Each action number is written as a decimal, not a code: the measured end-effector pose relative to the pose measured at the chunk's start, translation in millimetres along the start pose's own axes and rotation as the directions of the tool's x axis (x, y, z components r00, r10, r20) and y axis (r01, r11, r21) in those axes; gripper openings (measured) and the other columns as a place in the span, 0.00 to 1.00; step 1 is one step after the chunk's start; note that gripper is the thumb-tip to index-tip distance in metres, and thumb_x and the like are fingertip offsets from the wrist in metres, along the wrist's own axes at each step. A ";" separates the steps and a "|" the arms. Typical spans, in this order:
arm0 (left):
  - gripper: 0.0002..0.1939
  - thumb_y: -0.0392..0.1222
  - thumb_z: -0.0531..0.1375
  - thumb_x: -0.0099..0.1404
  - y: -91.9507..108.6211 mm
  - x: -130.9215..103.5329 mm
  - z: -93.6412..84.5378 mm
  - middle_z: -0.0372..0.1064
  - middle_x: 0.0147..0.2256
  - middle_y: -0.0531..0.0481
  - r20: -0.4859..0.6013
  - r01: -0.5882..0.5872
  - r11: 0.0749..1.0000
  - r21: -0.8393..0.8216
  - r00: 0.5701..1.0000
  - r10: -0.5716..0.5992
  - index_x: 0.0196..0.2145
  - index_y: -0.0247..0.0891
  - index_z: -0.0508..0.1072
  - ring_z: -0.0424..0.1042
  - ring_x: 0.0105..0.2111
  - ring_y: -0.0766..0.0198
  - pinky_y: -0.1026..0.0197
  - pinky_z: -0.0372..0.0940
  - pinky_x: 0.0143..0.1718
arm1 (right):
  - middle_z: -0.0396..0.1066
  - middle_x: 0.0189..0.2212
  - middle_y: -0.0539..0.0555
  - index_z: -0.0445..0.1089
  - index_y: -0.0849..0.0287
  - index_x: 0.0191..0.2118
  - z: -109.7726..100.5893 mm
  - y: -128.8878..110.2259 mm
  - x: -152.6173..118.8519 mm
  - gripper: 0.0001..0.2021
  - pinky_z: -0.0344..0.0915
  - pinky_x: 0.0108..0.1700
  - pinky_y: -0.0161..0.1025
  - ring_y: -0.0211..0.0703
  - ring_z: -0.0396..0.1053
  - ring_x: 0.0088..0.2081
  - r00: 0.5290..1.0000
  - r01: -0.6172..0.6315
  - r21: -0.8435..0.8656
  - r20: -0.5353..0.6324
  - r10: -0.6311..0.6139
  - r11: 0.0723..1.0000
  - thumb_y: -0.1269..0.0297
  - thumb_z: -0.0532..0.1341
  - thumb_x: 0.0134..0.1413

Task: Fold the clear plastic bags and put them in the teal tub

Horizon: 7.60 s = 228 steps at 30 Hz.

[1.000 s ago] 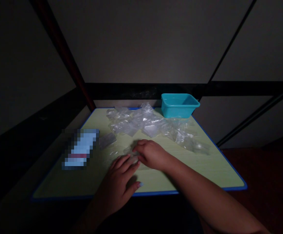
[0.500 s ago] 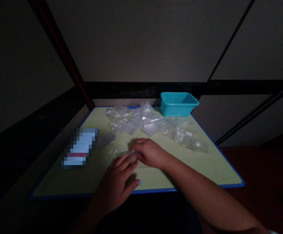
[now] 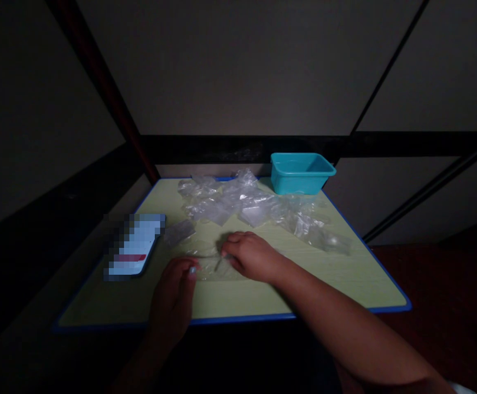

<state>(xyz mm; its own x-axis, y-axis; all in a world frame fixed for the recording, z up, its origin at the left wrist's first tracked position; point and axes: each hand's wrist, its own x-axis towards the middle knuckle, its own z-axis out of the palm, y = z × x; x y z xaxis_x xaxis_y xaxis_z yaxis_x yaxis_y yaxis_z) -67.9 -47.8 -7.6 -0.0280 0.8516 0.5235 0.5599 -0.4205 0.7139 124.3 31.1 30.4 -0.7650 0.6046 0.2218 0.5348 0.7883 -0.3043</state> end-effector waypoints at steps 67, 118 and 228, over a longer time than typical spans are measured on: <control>0.23 0.43 0.55 0.67 1.9 5.5 7.0 0.56 0.62 0.45 0.448 -0.296 0.930 0.220 0.877 0.174 0.59 0.47 0.64 0.53 0.62 0.51 0.38 0.48 0.61 | 0.71 0.36 0.56 0.69 0.60 0.38 -32.4 38.5 -86.8 0.07 0.63 0.43 0.41 0.44 0.68 0.40 0.947 -0.248 0.224 -0.147 0.285 0.942 0.64 0.61 0.55; 0.23 0.52 0.58 0.64 12.2 19.9 33.0 0.45 0.66 0.47 0.645 -0.457 0.867 0.199 0.727 0.236 0.57 0.52 0.66 0.40 0.65 0.45 0.35 0.46 0.60 | 0.67 0.29 0.56 0.68 0.61 0.31 -0.2 38.5 -61.5 0.08 0.59 0.37 0.38 0.43 0.64 0.34 0.961 -0.196 -0.171 -0.231 0.155 0.966 0.66 0.55 0.59; 0.20 0.48 0.57 0.65 2.1 43.9 2.8 0.48 0.65 0.39 0.590 -0.510 0.813 0.280 0.760 0.273 0.54 0.43 0.70 0.48 0.64 0.45 0.33 0.38 0.60 | 0.68 0.26 0.56 0.68 0.59 0.28 16.6 36.8 -12.5 0.13 0.61 0.39 0.41 0.44 0.64 0.32 0.947 0.127 -0.187 -0.268 -0.175 0.974 0.64 0.52 0.62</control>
<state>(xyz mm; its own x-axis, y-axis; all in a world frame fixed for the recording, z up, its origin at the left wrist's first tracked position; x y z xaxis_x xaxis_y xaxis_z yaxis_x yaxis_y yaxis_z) -65.6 -10.4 15.7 0.6204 0.7169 0.3179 0.7017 -0.6885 0.1833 147.6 50.7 1.1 -0.7222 0.4651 0.5119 0.4908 0.8661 -0.0946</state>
